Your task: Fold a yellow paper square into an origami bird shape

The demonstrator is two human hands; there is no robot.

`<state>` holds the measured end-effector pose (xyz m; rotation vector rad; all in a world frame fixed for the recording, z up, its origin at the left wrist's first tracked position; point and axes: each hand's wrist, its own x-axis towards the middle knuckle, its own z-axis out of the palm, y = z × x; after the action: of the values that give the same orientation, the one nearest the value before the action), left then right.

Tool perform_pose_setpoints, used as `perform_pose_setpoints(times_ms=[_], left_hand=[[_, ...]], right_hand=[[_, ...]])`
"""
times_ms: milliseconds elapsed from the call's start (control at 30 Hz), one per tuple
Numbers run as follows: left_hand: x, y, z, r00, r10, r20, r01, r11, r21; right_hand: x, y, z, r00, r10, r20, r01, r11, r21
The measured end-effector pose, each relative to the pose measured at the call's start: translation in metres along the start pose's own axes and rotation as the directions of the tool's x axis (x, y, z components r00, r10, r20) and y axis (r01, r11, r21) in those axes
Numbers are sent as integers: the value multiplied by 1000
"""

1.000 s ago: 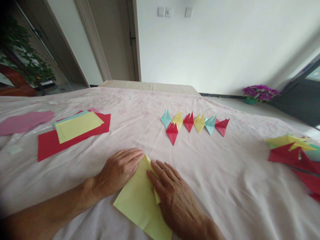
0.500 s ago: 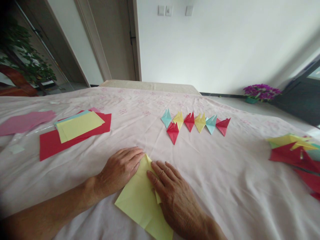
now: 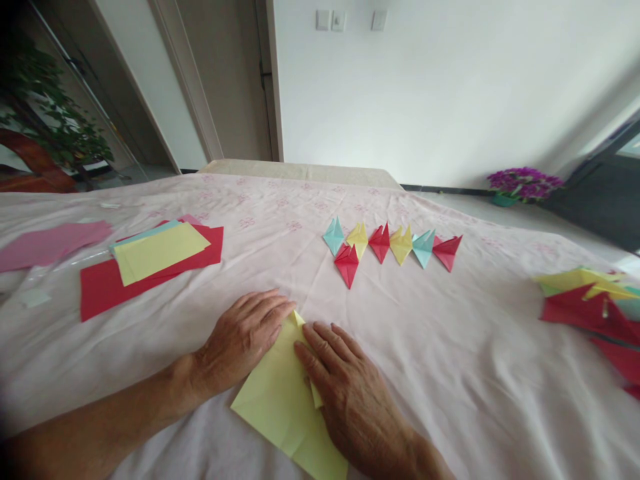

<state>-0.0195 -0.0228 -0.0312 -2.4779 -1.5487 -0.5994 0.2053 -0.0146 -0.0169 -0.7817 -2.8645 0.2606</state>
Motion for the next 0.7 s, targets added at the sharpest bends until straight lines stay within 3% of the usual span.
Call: perform_pose_setpoints(times_ms=[200,433,700], left_hand=[[1,-2,2,998,21,65,-21,1000,4],[0,-3,1,995,26,95,-26,1000,1],[1,-3,0,992,42,118,-44,999,15]], right_hand=[[1,1,1,1000,1,-22,-1,1000,7],[-9,10,6,988,-7,-151,13,999,40],[-17,15,1,986,-54,-161,59,998,28]])
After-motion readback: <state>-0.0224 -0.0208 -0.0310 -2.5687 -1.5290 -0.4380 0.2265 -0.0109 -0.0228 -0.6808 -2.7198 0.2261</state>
